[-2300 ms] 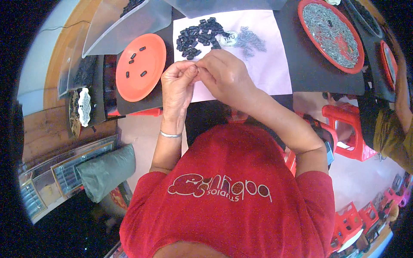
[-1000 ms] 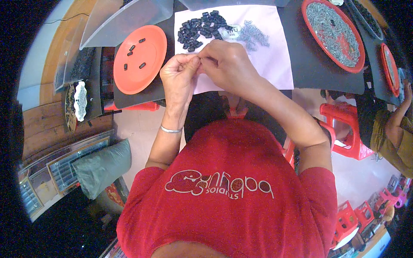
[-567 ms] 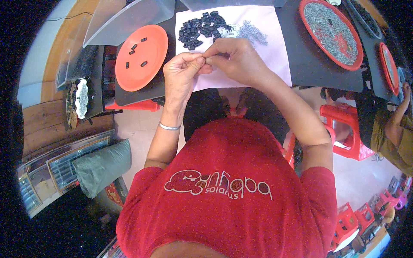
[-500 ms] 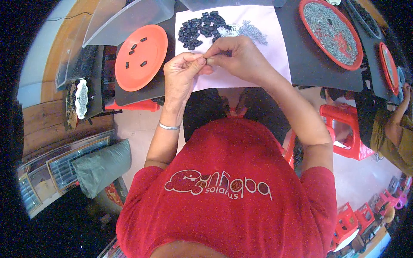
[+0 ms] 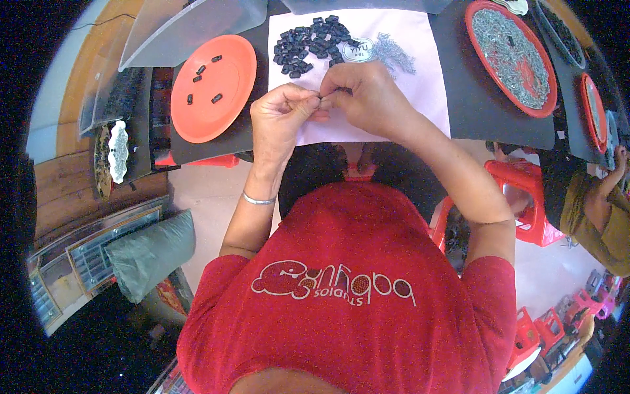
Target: The person assembles small black craft components by hand, inserting silver beads into them.
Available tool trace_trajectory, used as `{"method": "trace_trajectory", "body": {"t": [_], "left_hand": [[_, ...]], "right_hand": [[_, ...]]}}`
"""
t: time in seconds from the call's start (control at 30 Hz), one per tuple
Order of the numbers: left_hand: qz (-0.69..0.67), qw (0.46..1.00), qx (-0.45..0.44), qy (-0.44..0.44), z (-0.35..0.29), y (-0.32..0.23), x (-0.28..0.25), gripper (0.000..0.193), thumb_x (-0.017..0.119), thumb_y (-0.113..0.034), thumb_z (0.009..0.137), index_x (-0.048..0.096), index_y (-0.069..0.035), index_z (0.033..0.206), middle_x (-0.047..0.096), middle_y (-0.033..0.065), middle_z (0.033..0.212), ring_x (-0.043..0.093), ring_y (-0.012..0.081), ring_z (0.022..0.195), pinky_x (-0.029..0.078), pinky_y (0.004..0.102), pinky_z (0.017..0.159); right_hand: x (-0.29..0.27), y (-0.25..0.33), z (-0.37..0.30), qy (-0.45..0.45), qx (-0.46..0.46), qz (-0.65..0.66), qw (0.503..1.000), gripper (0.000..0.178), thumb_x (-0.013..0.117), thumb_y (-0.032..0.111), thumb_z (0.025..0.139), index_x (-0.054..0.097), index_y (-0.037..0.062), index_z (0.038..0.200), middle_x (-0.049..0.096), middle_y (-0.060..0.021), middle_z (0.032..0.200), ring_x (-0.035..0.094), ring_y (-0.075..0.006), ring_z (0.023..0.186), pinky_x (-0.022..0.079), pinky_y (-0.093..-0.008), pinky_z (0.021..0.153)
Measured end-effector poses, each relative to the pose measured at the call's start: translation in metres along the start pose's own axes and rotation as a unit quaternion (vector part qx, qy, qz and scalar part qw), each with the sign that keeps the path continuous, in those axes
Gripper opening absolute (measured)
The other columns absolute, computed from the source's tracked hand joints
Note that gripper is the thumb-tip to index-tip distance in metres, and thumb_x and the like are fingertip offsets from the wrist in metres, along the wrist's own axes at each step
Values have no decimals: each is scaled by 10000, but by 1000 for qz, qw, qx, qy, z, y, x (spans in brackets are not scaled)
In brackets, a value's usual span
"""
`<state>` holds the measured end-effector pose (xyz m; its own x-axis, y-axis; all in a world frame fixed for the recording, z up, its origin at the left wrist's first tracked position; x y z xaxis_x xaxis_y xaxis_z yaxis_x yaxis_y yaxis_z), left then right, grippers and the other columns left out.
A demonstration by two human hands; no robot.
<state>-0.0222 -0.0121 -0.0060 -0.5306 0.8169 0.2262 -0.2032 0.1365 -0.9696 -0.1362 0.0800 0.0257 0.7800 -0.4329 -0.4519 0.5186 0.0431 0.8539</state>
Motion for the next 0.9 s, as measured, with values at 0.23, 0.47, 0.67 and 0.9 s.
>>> {"method": "trace_trajectory", "body": {"t": [0.23, 0.47, 0.67, 0.9], "left_hand": [[-96, 995, -26, 20, 2, 2, -7, 58, 583, 58, 805, 586, 41, 860, 628, 125, 805, 641, 194, 677, 566, 310, 631], [-35, 996, 81, -31, -10, -23, -12, 138, 605, 91, 771, 574, 21, 885, 627, 102, 849, 638, 177, 748, 540, 279, 691], [399, 843, 272, -240, -4, -83, -69, 163, 640, 68, 718, 622, -1, 864, 579, 115, 968, 581, 216, 916, 486, 294, 799], [543, 779, 277, -148, 13, -66, -19, 140, 685, 7, 648, 649, -21, 781, 530, 128, 871, 551, 267, 809, 460, 347, 692]], "right_hand": [[0, -4, 3, 34, 113, 116, 986, 139, 709, 77, 716, 607, -7, 759, 594, -10, 707, 515, -61, 663, 422, -217, 590], [-8, 6, -12, -5, 94, 60, 994, 190, 720, 172, 719, 629, 10, 762, 583, -4, 645, 509, -76, 623, 425, -234, 578], [-37, 1, -47, -97, 109, 79, 986, 192, 694, 187, 771, 636, 4, 766, 596, -8, 668, 512, -63, 652, 419, -221, 590], [-48, -12, -65, -142, 138, 85, 976, 179, 670, 185, 805, 636, 9, 793, 597, 10, 678, 512, -57, 648, 419, -210, 588]]}}
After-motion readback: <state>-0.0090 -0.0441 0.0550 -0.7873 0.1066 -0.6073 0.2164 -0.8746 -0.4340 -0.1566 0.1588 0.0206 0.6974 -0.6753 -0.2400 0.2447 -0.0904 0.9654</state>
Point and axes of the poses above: each hand's wrist, its own z-axis towards the middle knuckle, its own x-axis out of the palm, y = z × x, the point moved 4 cm from there along z, towards the middle knuckle
